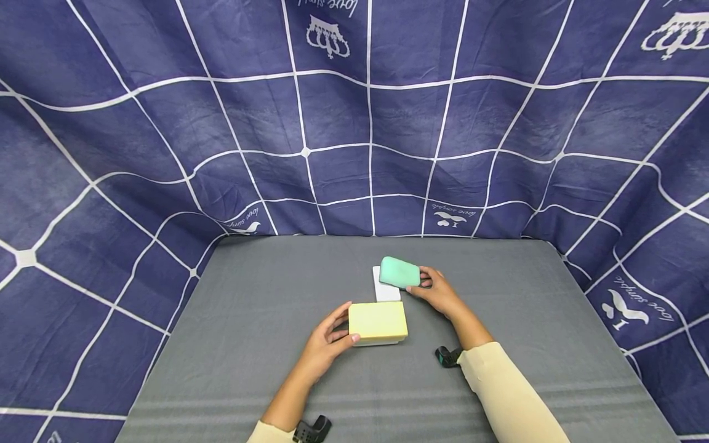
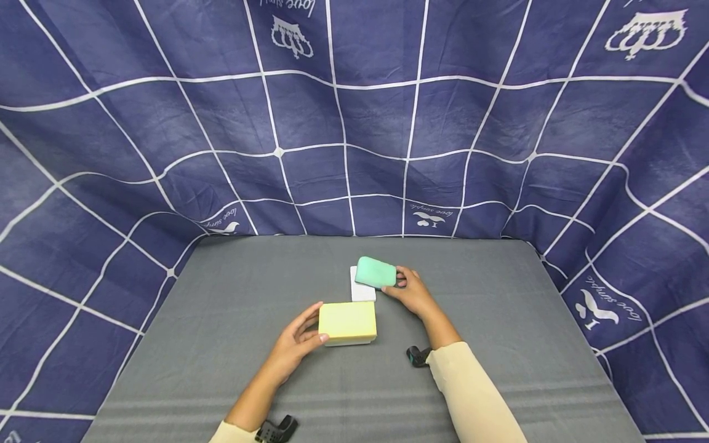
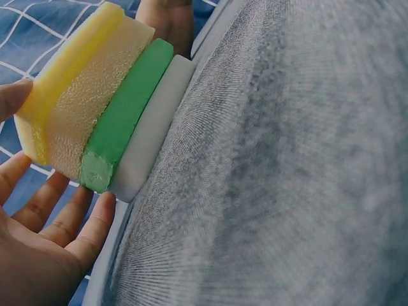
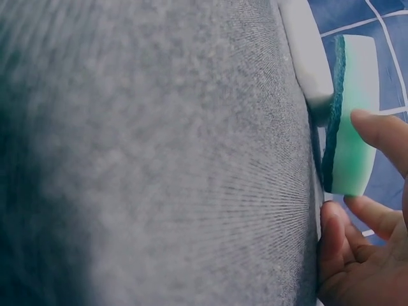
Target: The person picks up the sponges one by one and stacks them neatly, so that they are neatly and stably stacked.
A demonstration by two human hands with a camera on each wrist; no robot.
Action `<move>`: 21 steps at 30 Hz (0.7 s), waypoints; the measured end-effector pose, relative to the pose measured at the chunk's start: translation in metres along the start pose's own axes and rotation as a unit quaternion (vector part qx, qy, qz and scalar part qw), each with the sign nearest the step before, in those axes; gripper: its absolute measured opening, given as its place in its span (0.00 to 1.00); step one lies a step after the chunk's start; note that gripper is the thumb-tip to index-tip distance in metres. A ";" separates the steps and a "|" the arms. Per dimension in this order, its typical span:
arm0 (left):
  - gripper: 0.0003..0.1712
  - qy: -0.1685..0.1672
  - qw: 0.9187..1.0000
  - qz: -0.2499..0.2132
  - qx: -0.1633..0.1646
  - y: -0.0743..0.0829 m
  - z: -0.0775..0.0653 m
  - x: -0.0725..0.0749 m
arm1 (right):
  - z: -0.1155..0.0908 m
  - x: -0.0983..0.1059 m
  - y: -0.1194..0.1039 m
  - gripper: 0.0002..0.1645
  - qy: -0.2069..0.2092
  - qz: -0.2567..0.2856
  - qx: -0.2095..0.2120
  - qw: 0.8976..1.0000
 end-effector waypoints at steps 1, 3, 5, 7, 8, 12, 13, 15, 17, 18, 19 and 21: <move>0.42 0.000 1.000 0.000 -0.001 0.000 0.000 0.000 | 0.000 0.000 0.000 0.45 0.000 0.002 -0.001 1.000; 0.42 0.000 1.000 -0.002 0.000 0.000 -0.001 0.000 | -0.001 0.000 -0.001 0.44 -0.002 0.006 -0.004 1.000; 0.42 0.002 1.000 -0.003 0.000 0.000 -0.001 0.000 | -0.001 0.000 0.000 0.44 0.000 0.012 -0.007 1.000; 0.42 0.002 1.000 -0.004 0.001 0.000 -0.001 0.000 | -0.002 0.000 -0.001 0.43 0.002 0.019 -0.009 1.000; 0.42 0.002 1.000 -0.004 0.002 0.000 -0.001 0.000 | -0.001 0.000 0.000 0.43 0.003 0.023 -0.010 1.000; 0.42 -0.001 1.000 -0.005 0.002 0.000 -0.001 0.000 | -0.002 0.001 0.000 0.41 0.011 0.040 -0.011 0.999; 0.42 -0.001 1.000 -0.005 0.001 0.000 -0.001 0.000 | -0.003 0.001 0.000 0.40 0.014 0.044 -0.011 0.999; 0.42 -0.002 1.000 -0.006 0.002 0.000 0.000 0.000 | -0.005 0.001 0.000 0.40 0.019 0.050 -0.011 0.999; 0.42 -0.002 1.000 -0.008 0.001 0.000 0.000 0.000 | -0.008 0.002 -0.001 0.39 0.026 0.055 -0.014 0.998; 0.42 -0.001 1.000 -0.009 0.001 0.000 0.000 0.000 | -0.009 0.002 -0.002 0.39 0.029 0.057 -0.016 0.998; 0.42 -0.001 1.000 -0.010 0.000 0.000 0.000 0.000 | -0.011 0.003 -0.002 0.39 0.033 0.059 -0.017 0.998; 0.42 -0.001 1.000 -0.013 -0.002 0.000 0.000 0.000 | -0.014 0.004 -0.003 0.39 0.036 0.061 -0.018 0.997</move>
Point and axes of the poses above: each hand's wrist, its own z-axis towards the middle knuckle, its own x-axis out of the back of the hand, y = z × x, the point moved 1 cm from there along z, towards the middle knuckle, and after that the axes turned 10 degrees about z, right-handed, at the moved point
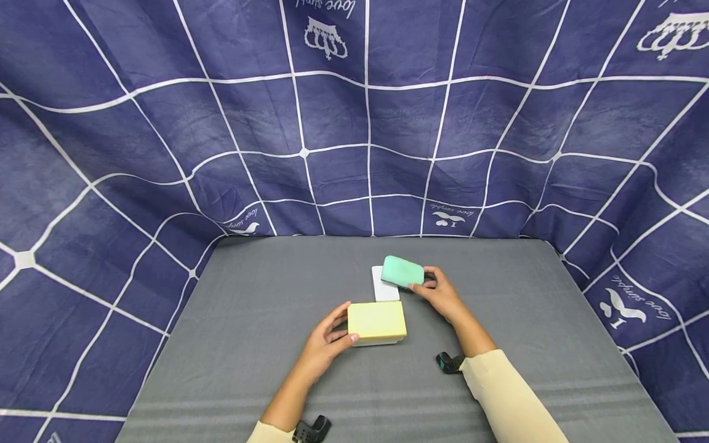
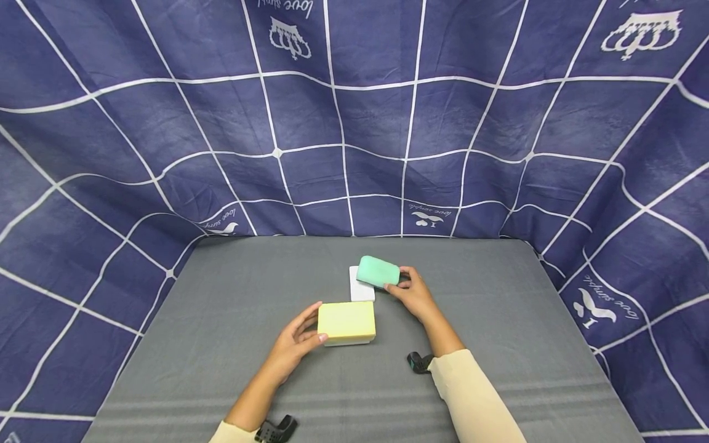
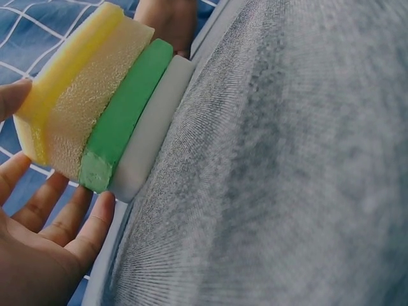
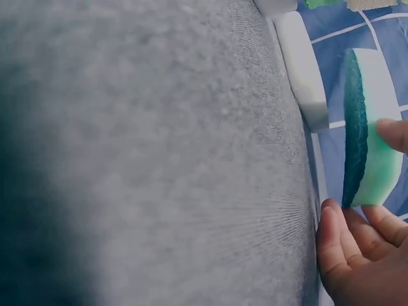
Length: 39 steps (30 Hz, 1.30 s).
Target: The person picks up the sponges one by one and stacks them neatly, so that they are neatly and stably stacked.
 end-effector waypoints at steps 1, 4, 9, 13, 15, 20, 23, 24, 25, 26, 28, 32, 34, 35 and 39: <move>0.42 0.000 1.000 -0.001 -0.001 0.000 0.000 0.000 | -0.001 0.000 0.000 0.39 0.002 0.000 -0.002 1.000; 0.42 0.000 1.000 -0.002 -0.003 0.001 0.000 0.001 | -0.003 0.001 0.001 0.40 0.005 0.005 -0.004 1.000; 0.42 -0.002 1.000 -0.004 -0.001 0.002 0.000 0.001 | -0.009 0.003 -0.002 0.42 0.012 0.012 -0.008 1.000; 0.42 -0.002 1.000 -0.004 -0.003 0.001 0.000 0.001 | -0.016 0.003 -0.007 0.43 0.012 0.016 -0.002 1.000; 0.42 -0.001 1.000 -0.003 -0.004 0.000 0.000 0.001 | -0.020 0.002 -0.010 0.42 0.011 0.022 0.006 1.000; 0.42 -0.007 1.000 0.000 -0.007 -0.001 0.000 0.001 | -0.032 0.002 -0.016 0.41 0.002 0.035 0.034 0.999; 0.42 -0.011 1.000 0.000 -0.007 -0.001 -0.001 0.001 | -0.040 0.001 -0.019 0.40 -0.001 0.037 0.048 0.998; 0.42 -0.011 1.000 0.000 -0.008 0.000 -0.001 0.001 | -0.042 0.001 -0.021 0.40 0.000 0.036 0.051 0.998; 0.43 -0.012 1.000 0.000 -0.008 -0.001 -0.001 0.001 | -0.044 0.000 -0.022 0.40 -0.002 0.035 0.055 0.998; 0.43 -0.012 1.000 0.001 -0.009 -0.001 -0.001 0.001 | -0.046 0.000 -0.023 0.40 -0.003 0.034 0.058 0.998; 0.42 -0.012 1.000 0.004 -0.011 -0.001 -0.001 0.001 | -0.050 -0.002 -0.026 0.40 -0.002 0.032 0.068 0.997; 0.43 -0.011 1.000 0.004 -0.013 -0.001 -0.001 0.001 | -0.057 -0.005 -0.029 0.39 0.001 0.029 0.086 0.996; 0.43 -0.009 1.000 0.004 -0.011 -0.001 -0.001 0.000 | -0.061 -0.007 -0.030 0.39 0.003 0.024 0.095 0.995; 0.43 -0.009 1.000 0.003 -0.011 -0.001 -0.002 0.000 | -0.063 -0.008 -0.030 0.38 0.004 0.024 0.100 0.995; 0.43 -0.008 1.000 0.004 -0.013 0.000 -0.002 0.001 | -0.070 -0.011 -0.032 0.37 -0.002 0.029 0.119 0.992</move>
Point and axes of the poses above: each hand's wrist, its own z-axis towards the middle knuckle, its own x-axis out of the back of the hand, y = z × x, the point moved 1 cm from there along z, towards the middle knuckle, and after that the axes turned 10 degrees about z, right-handed, at the moved point
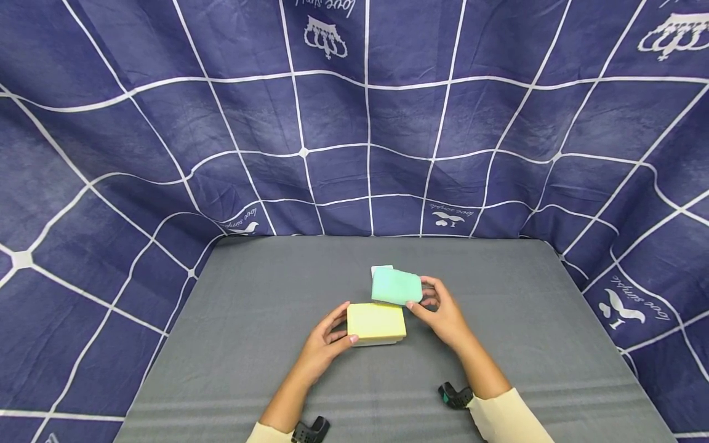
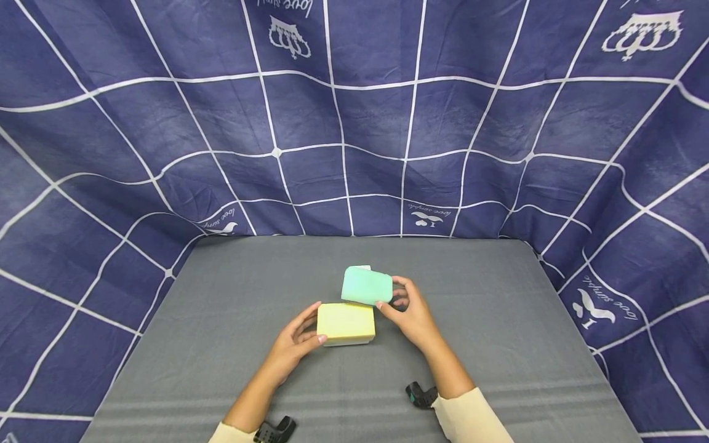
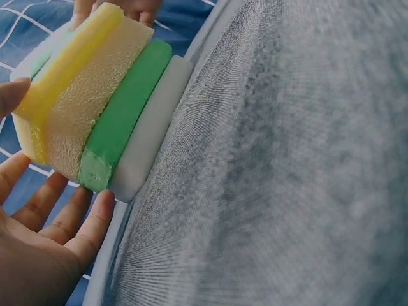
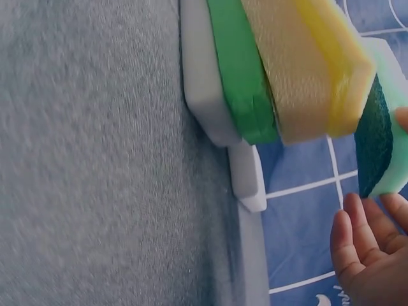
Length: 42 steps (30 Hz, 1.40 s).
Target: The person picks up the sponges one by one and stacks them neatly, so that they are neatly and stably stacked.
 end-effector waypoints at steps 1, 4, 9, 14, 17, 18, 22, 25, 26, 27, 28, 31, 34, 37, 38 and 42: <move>0.43 0.000 1.000 0.002 -0.001 0.000 0.000 0.000 | -0.002 -0.001 -0.001 0.37 -0.003 0.001 0.004 1.000; 0.44 -0.001 1.000 0.005 0.003 0.001 0.000 0.000 | -0.007 -0.004 -0.004 0.38 -0.011 -0.009 0.018 1.000; 0.44 -0.001 1.000 0.005 0.017 0.001 0.000 0.000 | -0.014 -0.009 -0.008 0.38 -0.023 -0.036 0.044 0.998; 0.45 -0.004 1.000 0.012 0.007 0.000 0.001 0.000 | -0.019 -0.016 -0.010 0.37 -0.034 -0.058 0.083 0.994; 0.44 -0.004 1.000 0.015 0.000 0.000 0.001 0.000 | -0.021 -0.019 -0.008 0.37 -0.036 -0.070 0.105 0.991; 0.44 -0.004 1.000 0.015 0.000 0.000 0.001 0.000 | -0.022 -0.020 -0.008 0.37 -0.037 -0.073 0.113 0.990; 0.45 0.001 1.000 0.012 0.005 0.001 0.001 -0.001 | -0.024 -0.022 -0.007 0.38 -0.041 -0.076 0.132 0.987; 0.45 0.005 1.000 0.013 0.005 0.002 0.001 -0.001 | -0.026 -0.023 -0.008 0.39 -0.043 -0.078 0.135 0.987; 0.45 0.006 1.000 0.013 0.004 0.003 0.001 -0.001 | -0.027 -0.024 -0.009 0.39 -0.046 -0.077 0.135 0.987; 0.44 0.007 1.000 0.013 0.003 0.003 0.001 -0.001 | -0.028 -0.024 -0.009 0.39 -0.048 -0.077 0.134 0.987; 0.44 0.007 1.000 0.014 0.002 0.003 0.001 -0.001 | -0.029 -0.024 -0.009 0.39 -0.050 -0.078 0.133 0.987; 0.44 0.008 1.000 0.015 -0.001 0.004 0.001 -0.001 | -0.031 -0.025 -0.010 0.40 -0.055 -0.081 0.132 0.986; 0.44 0.010 1.000 0.018 -0.003 0.005 0.001 -0.001 | -0.031 -0.026 -0.010 0.40 -0.056 -0.086 0.135 0.985; 0.45 0.012 1.000 0.022 -0.005 0.004 0.001 -0.001 | -0.031 -0.026 -0.010 0.41 -0.061 -0.089 0.137 0.985; 0.45 0.012 1.000 0.024 -0.005 0.004 0.001 -0.001 | -0.031 -0.026 -0.010 0.41 -0.064 -0.090 0.136 0.985; 0.45 0.012 0.999 0.041 -0.014 0.004 0.001 -0.002 | -0.032 -0.026 -0.009 0.41 -0.068 -0.092 0.134 0.984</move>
Point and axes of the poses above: each hand's wrist, its own z-axis towards the middle knuckle, its own x-axis out of the back of the hand, y = z × x, the point moved 1 cm from there along z, towards the middle knuckle, and after that the axes turned 10 degrees about z, right-handed, at the moved point
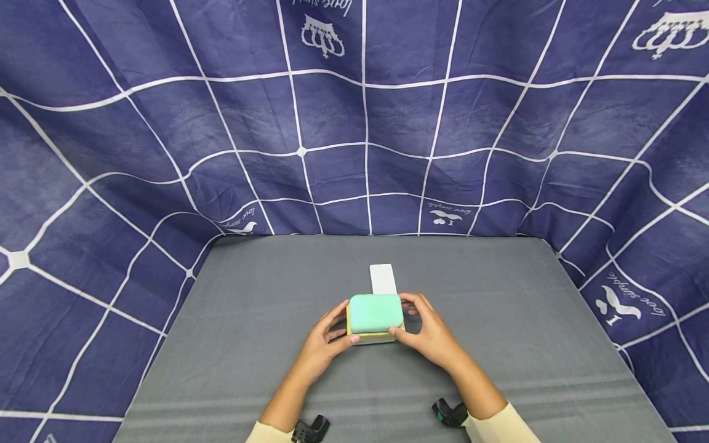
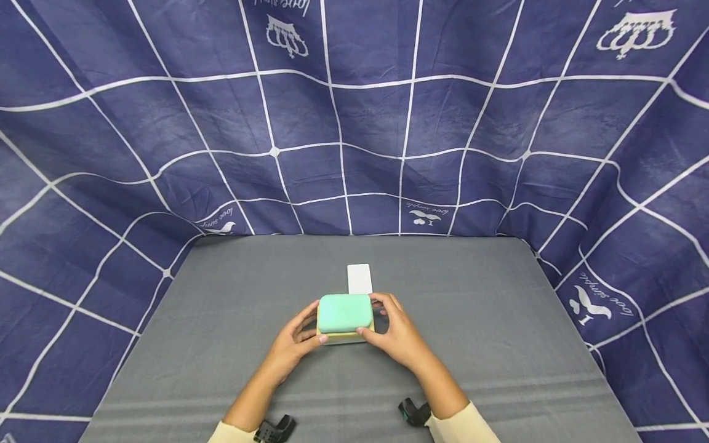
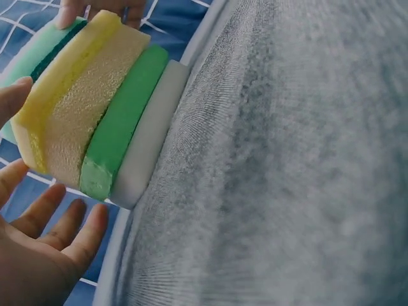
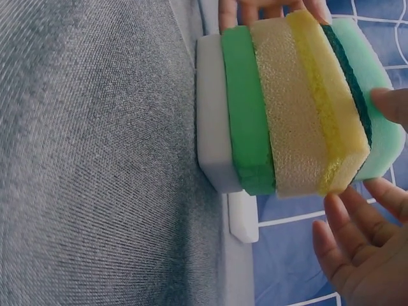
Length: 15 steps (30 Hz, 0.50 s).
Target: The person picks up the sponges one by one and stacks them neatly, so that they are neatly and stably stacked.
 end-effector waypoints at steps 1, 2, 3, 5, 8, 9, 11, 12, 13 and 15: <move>0.45 0.003 1.000 0.007 -0.004 0.000 0.000 0.000 | 0.000 0.000 0.000 0.41 0.000 0.001 0.000 1.000; 0.45 0.007 1.000 0.019 -0.011 0.001 -0.001 0.000 | 0.000 0.000 0.000 0.41 0.000 0.000 0.001 1.000; 0.46 0.011 0.999 0.027 -0.017 0.002 -0.001 0.000 | 0.000 0.000 0.000 0.41 0.000 0.000 0.002 1.000; 0.45 0.021 0.999 0.039 -0.030 0.006 -0.002 -0.001 | -0.001 0.000 0.000 0.41 0.002 -0.002 0.003 1.000; 0.44 0.032 0.998 0.040 -0.048 0.013 -0.004 -0.002 | -0.001 0.001 0.001 0.41 0.004 -0.004 0.004 1.000; 0.43 0.032 0.998 0.036 -0.048 0.016 -0.005 -0.002 | -0.001 0.001 0.001 0.41 0.004 -0.003 0.004 1.000; 0.41 0.034 0.998 0.031 -0.048 0.019 -0.006 -0.004 | -0.001 0.000 0.002 0.41 0.005 -0.004 0.004 1.000; 0.40 0.033 0.998 0.029 -0.045 0.021 -0.007 -0.005 | -0.001 0.000 0.002 0.42 0.005 -0.004 0.004 1.000; 0.39 0.033 0.998 0.024 -0.039 0.022 -0.007 -0.005 | -0.001 0.000 0.002 0.42 0.005 -0.004 0.005 1.000; 0.37 0.033 0.999 0.019 -0.028 0.023 -0.008 -0.006 | -0.001 0.000 0.001 0.42 0.003 -0.004 0.005 1.000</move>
Point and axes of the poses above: each hand's wrist, its own z-axis towards the middle knuckle, its own x-axis out of the back of the hand, y = z × x, the point moved 1 cm from there along z, towards the middle knuckle, and after that the axes turned 10 degrees about z, right-handed, at the moved point
